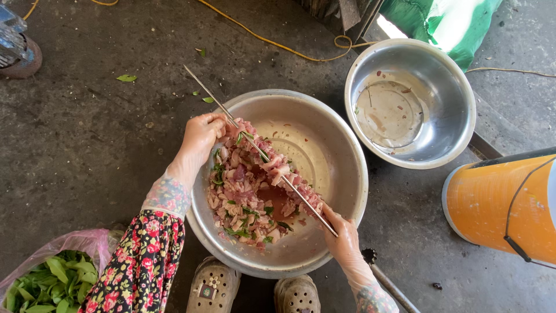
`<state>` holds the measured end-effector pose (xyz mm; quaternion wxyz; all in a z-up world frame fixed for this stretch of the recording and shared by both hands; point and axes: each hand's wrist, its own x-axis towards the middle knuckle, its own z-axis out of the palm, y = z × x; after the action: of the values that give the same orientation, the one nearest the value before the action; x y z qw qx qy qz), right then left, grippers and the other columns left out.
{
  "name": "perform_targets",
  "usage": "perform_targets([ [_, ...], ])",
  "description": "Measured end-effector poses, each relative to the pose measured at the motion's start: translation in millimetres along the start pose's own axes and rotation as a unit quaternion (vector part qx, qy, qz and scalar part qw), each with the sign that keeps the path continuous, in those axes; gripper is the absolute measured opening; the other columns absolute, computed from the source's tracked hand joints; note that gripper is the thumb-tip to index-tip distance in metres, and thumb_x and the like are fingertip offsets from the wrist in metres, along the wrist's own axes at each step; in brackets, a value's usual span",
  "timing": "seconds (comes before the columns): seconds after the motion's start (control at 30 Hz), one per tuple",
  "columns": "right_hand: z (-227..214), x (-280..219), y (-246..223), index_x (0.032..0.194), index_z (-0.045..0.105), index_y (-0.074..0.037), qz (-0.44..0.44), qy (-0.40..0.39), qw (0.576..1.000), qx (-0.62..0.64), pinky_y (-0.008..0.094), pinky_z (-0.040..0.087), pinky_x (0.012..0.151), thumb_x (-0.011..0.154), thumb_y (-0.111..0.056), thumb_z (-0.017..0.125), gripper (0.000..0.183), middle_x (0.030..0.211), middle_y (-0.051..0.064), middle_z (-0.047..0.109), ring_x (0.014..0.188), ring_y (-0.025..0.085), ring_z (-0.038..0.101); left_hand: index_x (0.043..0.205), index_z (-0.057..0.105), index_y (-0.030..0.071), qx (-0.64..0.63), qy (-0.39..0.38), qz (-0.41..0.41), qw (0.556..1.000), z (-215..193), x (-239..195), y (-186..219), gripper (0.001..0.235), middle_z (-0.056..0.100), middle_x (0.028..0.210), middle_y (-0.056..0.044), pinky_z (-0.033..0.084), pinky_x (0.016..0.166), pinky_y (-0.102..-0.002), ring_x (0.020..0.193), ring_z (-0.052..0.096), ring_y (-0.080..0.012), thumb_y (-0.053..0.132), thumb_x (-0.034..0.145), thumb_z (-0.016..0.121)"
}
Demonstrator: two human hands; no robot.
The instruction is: The person threads pieces of raw meat and green herbs onto a metal skewer from a large mixing bowl. They continue adding pieces along the length of the skewer, compacting them with gloved hands. The person works over the bowl, occasionally reaching for more meat and herbs from the mixture.
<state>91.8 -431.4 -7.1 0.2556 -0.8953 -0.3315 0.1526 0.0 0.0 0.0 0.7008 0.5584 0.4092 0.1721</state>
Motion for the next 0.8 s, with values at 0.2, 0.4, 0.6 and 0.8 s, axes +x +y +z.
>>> perform_targets([
  [0.2,-4.5,0.9,-7.8,0.135,0.066,-0.019,0.016,-0.013,1.0,-0.007,0.035,0.045,0.084,0.088,-0.014,0.067,0.047,0.106,0.007,0.079,0.092,0.022,0.074,0.104,0.067,-0.006,-0.07,-0.047,0.036,0.996,12.2,-15.2,35.8,0.019,0.073,0.087,-0.013,0.06,0.066,-0.026,0.072,0.072,-0.0139,0.005,0.103,0.051],
  [0.4,-6.0,0.3,-8.1,0.135,0.066,-0.018,0.008,-0.013,1.0,0.001,0.036,0.045,0.085,0.088,-0.013,0.067,0.047,0.108,0.009,0.078,0.094,0.025,0.074,0.106,0.075,-0.001,0.183,0.029,0.246,0.952,23.9,-38.2,49.8,0.019,0.079,0.092,-0.007,0.056,0.069,-0.021,0.078,0.07,-0.0046,0.006,0.104,0.057],
  [0.6,-3.0,0.9,-5.2,0.137,0.064,-0.019,0.02,-0.029,0.999,-0.025,0.038,0.046,0.084,0.086,-0.016,0.071,0.052,0.109,0.011,0.077,0.093,0.027,0.073,0.102,0.079,0.011,0.192,0.053,0.088,0.976,36.4,-72.8,53.4,0.015,0.078,0.084,-0.003,0.045,0.037,-0.026,0.043,0.051,-0.0083,0.011,0.095,0.065],
  [0.8,-2.4,-0.8,-4.8,0.136,0.065,-0.018,-0.01,0.004,1.0,-0.002,0.037,0.047,0.085,0.086,-0.014,0.07,0.05,0.112,0.012,0.077,0.095,0.029,0.073,0.126,0.053,0.004,0.034,0.036,0.092,0.995,22.7,-71.7,36.0,0.039,0.067,0.113,-0.004,0.057,0.048,-0.023,0.068,0.068,-0.0088,0.009,0.089,0.061],
])
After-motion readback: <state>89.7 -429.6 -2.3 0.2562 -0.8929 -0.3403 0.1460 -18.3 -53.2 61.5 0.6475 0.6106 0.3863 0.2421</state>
